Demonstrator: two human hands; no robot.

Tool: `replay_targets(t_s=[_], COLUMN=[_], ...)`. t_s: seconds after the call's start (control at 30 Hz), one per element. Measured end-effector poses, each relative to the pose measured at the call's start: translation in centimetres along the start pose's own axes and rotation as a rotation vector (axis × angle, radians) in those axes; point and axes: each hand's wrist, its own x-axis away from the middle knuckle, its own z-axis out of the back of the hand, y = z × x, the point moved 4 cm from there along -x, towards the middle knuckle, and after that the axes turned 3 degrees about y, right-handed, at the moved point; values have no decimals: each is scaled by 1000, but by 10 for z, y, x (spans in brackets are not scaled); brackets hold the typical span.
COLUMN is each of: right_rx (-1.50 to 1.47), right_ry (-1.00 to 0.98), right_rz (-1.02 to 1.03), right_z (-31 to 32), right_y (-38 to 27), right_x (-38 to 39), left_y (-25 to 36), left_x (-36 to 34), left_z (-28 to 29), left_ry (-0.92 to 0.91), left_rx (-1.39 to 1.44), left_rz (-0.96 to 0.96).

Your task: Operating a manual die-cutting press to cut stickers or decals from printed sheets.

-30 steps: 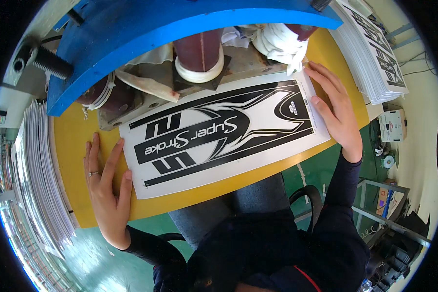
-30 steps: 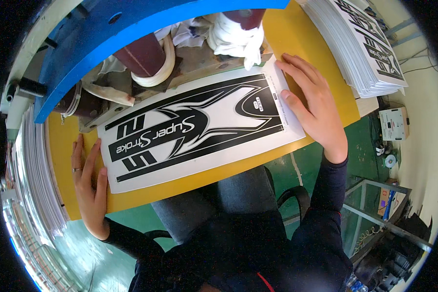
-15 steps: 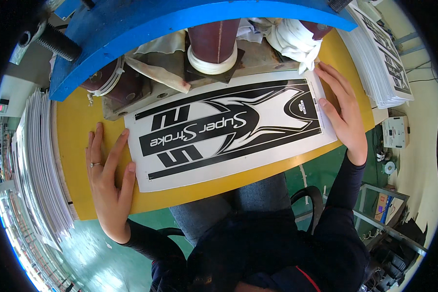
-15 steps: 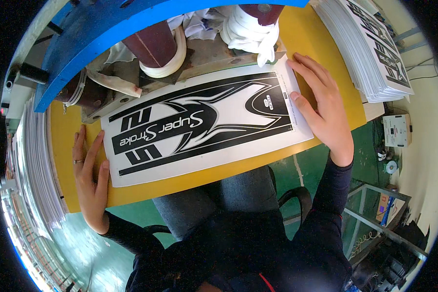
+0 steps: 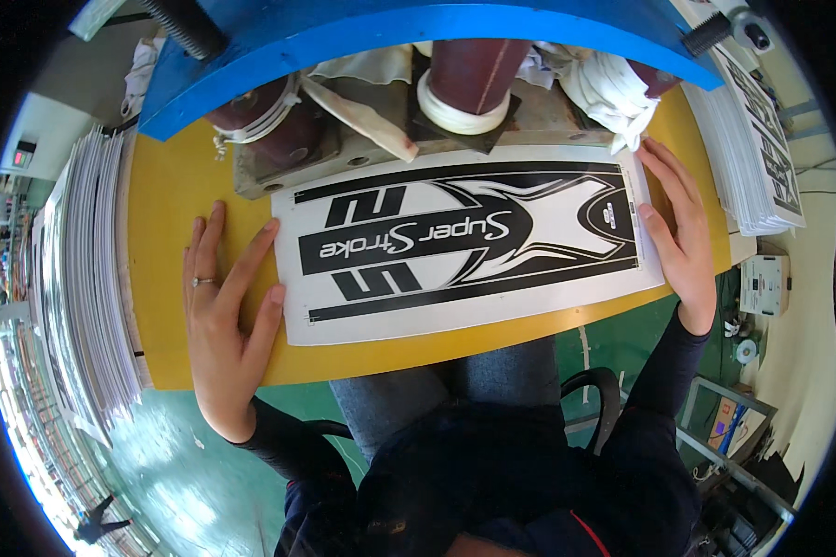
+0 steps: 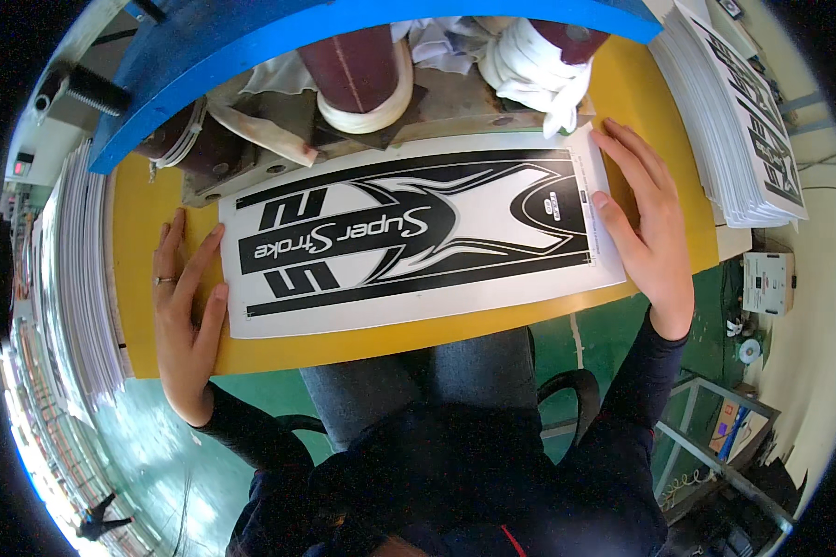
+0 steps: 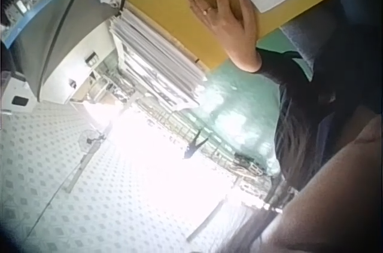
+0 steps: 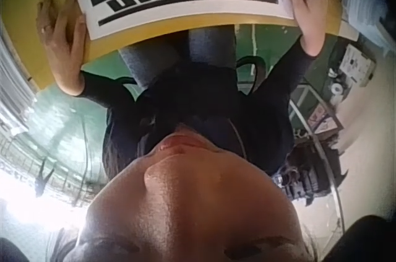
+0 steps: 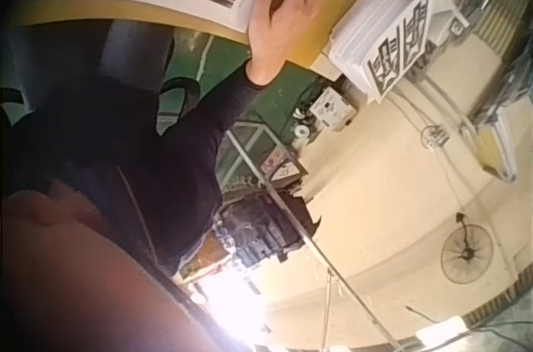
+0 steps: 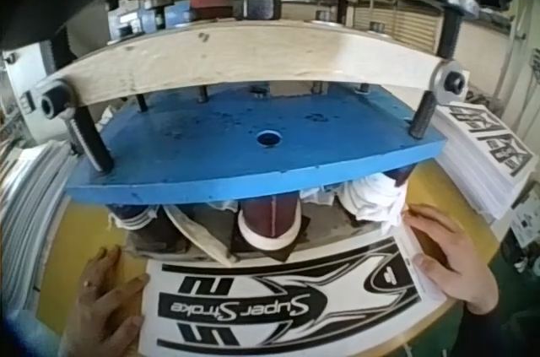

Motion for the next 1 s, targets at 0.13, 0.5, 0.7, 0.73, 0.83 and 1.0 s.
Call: replay_targets(t_s=[0.13, 0.5, 0.7, 0.73, 0.83, 1.0], right_rx=[-7, -5, -19, -13, -24, -22], right_ry=[-5, 0, 27, 31, 27, 34], right_rz=[-2, -12, 22, 18, 11, 4], right_z=[0, 0, 0, 0, 0, 1], right_y=[-1, 1, -1, -1, -1, -1], right_x=[0, 0, 0, 0, 1, 2], left_y=[-1, 1, 2, 1, 2, 2], left_x=[2, 0, 0, 1, 1, 1], left_z=[0, -2, -1, 0, 1, 0], left_ry=[5, 0, -27, -26, -23, -24], left_rx=[-8, -13, -8, -18, -22, -24], left_rz=[-2, -19, -14, -7, -3, 1])
